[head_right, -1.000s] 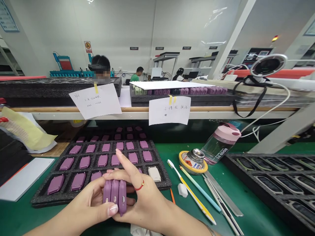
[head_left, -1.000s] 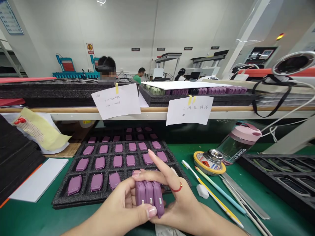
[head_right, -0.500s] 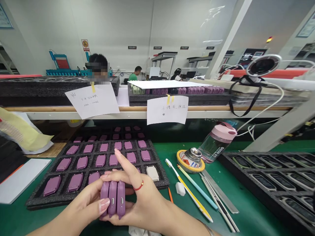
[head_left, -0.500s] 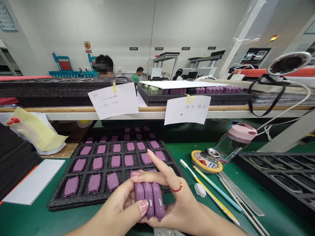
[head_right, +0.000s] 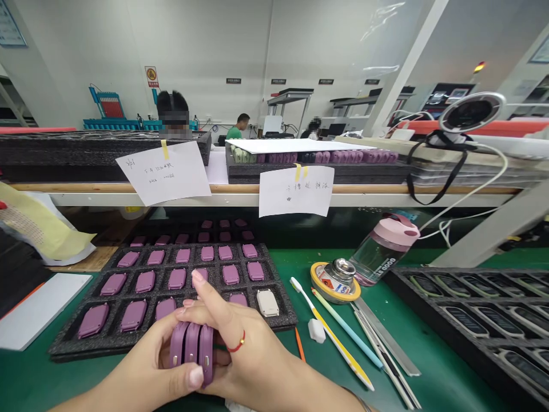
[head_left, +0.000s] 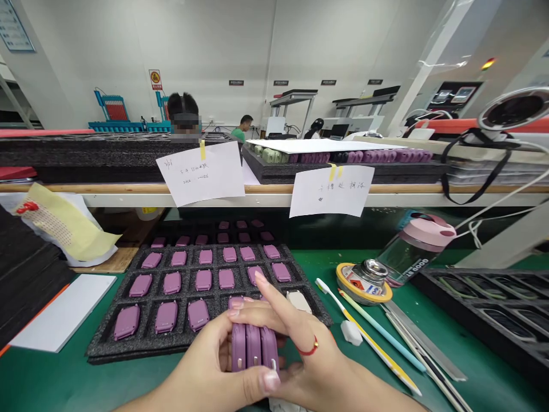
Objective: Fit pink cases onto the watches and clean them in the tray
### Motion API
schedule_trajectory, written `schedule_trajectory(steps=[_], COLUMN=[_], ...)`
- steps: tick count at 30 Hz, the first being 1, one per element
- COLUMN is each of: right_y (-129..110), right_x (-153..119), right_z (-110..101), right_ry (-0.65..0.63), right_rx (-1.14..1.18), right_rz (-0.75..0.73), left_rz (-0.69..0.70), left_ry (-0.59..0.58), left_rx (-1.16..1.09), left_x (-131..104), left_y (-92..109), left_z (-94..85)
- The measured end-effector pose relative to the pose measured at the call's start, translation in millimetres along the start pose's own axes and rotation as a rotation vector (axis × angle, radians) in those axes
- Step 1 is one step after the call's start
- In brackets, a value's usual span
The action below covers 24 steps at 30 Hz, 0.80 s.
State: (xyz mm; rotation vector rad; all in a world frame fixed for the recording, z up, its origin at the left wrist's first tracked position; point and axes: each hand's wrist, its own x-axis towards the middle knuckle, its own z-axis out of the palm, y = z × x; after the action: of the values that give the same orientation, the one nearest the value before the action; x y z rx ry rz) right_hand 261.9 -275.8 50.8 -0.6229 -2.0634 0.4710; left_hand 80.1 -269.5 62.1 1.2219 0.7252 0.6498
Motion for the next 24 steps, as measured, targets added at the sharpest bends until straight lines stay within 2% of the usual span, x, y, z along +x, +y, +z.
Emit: schedule_trajectory(steps=[4,7,9,13,15,17,20,24], right_y=[-1.8,-4.9,-6.2,-7.2,-6.8,-5.4,-3.1,-4.7], right_x=[1.2,2.3,2.1,0.2,-0.1,0.7,3.2,4.9], right_z=[1.0,-1.6,-4.6,-9.6,-10.1,-9.4,-8.5,-6.4], right_ry=[-0.019,-0.033,-0.033,0.080,0.152,0.185,0.088,-0.063], right_rx=[-0.081,-0.141,-0.068,0.169,0.290,0.473,0.639,0.818], right_rz=[-0.076,-0.152,-0.143,0.043,0.200,0.418,0.674,0.774], left_rz=[0.037,0.091,0.156,0.313,0.365,0.410,0.500,0.548], left_ry=[0.043,0.090,0.130,0.140,0.163,0.175,0.158,0.145], left_rx=[0.127,0.140,0.210,0.473,0.540,0.574,0.590,0.591], left_x=[2.6,1.0,-0.1,-0.1,0.7,1.4,1.8,1.9], left_y=[4.3,5.3,4.3,1.7,1.8,2.8,4.3,3.4], left_z=[3.8,4.3,2.5,-3.2,-4.1,-3.6,-2.2,-2.0])
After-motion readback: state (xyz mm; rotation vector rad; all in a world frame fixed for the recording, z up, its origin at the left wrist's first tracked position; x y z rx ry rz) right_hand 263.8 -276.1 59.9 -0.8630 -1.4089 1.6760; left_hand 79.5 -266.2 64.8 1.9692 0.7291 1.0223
